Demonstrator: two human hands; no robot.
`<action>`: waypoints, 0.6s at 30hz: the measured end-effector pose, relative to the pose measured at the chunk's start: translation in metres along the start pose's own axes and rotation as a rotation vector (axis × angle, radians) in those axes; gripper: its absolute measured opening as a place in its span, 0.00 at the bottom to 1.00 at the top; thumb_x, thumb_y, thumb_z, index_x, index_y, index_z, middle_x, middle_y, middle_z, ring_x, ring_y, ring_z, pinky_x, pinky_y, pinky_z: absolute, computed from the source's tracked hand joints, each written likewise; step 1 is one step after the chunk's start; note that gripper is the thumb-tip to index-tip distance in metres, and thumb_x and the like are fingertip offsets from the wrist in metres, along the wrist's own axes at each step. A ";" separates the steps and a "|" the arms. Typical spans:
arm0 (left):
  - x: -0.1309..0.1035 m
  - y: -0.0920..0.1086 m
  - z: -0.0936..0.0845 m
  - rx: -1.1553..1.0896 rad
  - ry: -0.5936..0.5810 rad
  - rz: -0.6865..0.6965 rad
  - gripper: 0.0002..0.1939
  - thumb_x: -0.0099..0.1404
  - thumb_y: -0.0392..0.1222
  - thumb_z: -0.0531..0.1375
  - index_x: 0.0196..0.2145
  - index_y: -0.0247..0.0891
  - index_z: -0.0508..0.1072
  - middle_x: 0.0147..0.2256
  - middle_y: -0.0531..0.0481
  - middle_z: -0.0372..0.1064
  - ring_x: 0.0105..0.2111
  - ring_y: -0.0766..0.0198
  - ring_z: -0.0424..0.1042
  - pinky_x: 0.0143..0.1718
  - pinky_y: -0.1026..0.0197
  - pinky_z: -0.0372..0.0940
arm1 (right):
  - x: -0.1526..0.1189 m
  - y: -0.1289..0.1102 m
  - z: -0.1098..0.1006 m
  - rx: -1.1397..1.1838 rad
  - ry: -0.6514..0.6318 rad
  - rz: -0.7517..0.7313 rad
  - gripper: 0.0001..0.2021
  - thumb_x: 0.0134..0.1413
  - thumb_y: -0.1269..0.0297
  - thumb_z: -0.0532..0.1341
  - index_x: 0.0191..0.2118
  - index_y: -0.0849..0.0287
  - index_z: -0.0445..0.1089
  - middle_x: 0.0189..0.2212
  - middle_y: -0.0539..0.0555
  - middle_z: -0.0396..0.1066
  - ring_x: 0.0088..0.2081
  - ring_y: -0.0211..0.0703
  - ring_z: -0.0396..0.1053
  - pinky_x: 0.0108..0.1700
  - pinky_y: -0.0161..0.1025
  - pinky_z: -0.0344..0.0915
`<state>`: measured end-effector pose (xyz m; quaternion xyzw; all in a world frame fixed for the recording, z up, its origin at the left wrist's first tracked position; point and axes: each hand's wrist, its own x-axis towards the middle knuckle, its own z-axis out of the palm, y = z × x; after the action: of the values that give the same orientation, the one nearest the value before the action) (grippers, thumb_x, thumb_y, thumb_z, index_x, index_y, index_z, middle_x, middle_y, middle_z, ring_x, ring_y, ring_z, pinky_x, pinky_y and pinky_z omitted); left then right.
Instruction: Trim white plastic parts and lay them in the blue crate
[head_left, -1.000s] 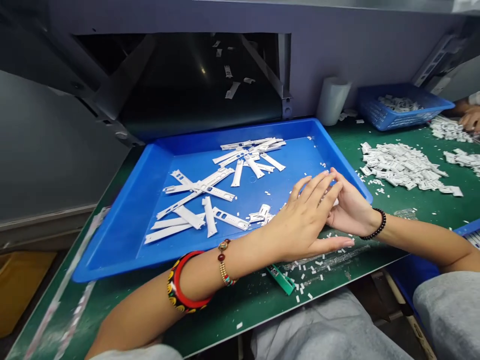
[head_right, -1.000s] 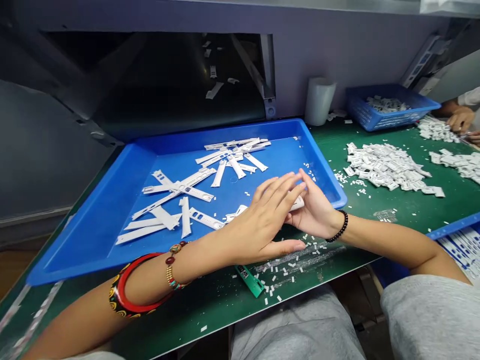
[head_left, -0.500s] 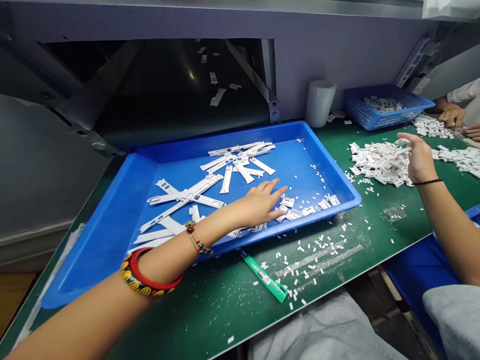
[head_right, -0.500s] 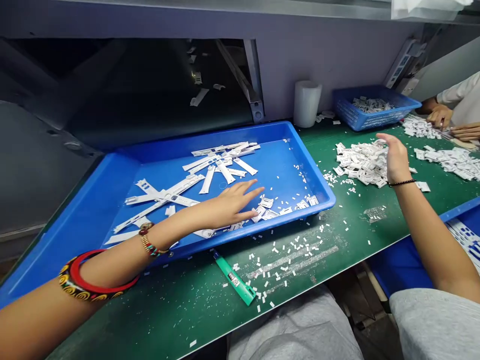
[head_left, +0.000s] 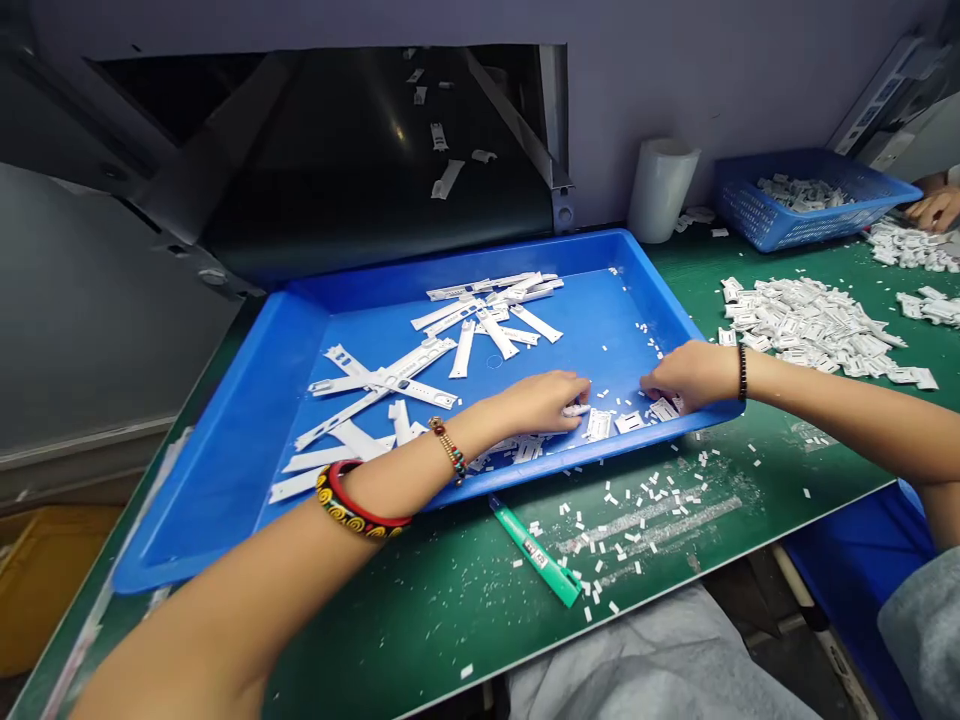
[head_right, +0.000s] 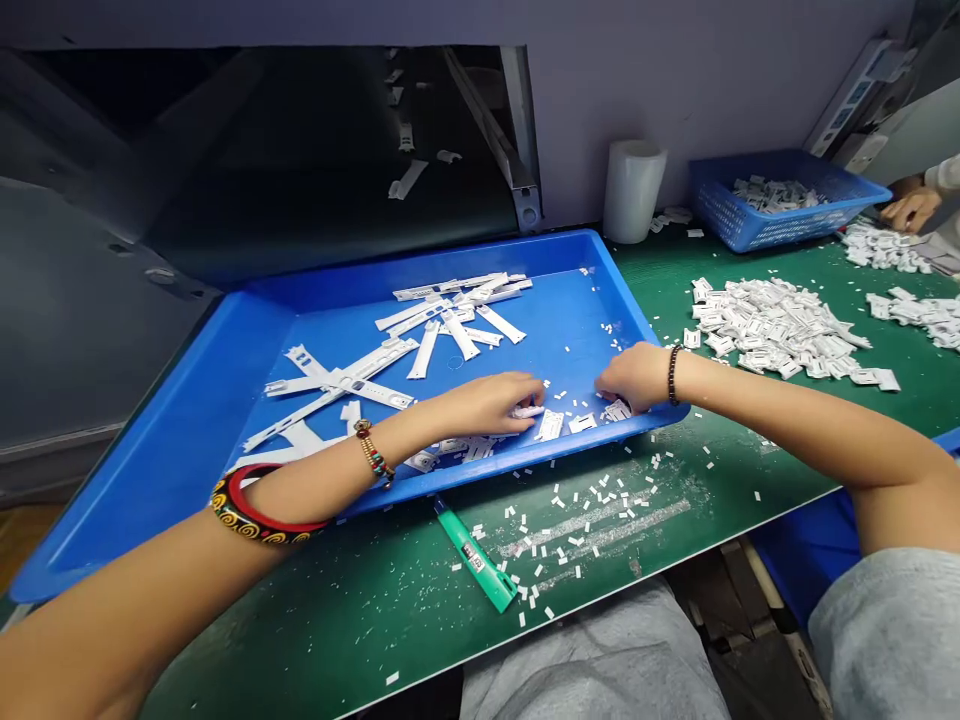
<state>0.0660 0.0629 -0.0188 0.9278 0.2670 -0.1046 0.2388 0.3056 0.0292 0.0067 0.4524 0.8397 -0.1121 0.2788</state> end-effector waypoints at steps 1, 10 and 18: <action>0.000 -0.003 -0.001 -0.033 -0.012 -0.015 0.13 0.64 0.40 0.54 0.45 0.35 0.70 0.40 0.42 0.71 0.36 0.58 0.68 0.36 0.59 0.62 | 0.006 -0.004 -0.001 0.044 -0.031 -0.024 0.17 0.42 0.72 0.68 0.41 0.56 0.73 0.32 0.54 0.76 0.33 0.47 0.71 0.33 0.38 0.53; 0.003 -0.026 -0.001 -0.313 -0.062 0.054 0.20 0.55 0.51 0.65 0.42 0.36 0.71 0.43 0.45 0.70 0.40 0.58 0.68 0.42 0.60 0.61 | 0.048 -0.021 -0.003 0.651 0.325 -0.238 0.07 0.47 0.67 0.63 0.35 0.59 0.71 0.31 0.52 0.71 0.34 0.42 0.66 0.37 0.36 0.59; -0.003 -0.019 -0.010 -0.397 0.052 0.058 0.20 0.60 0.57 0.61 0.39 0.36 0.74 0.34 0.48 0.70 0.34 0.61 0.65 0.35 0.62 0.58 | 0.045 -0.015 0.000 1.107 0.259 -0.213 0.20 0.48 0.46 0.67 0.34 0.61 0.74 0.26 0.53 0.76 0.28 0.42 0.72 0.34 0.38 0.66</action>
<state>0.0537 0.0803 -0.0161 0.8721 0.2618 -0.0190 0.4129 0.2735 0.0526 -0.0199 0.4538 0.7240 -0.5060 -0.1174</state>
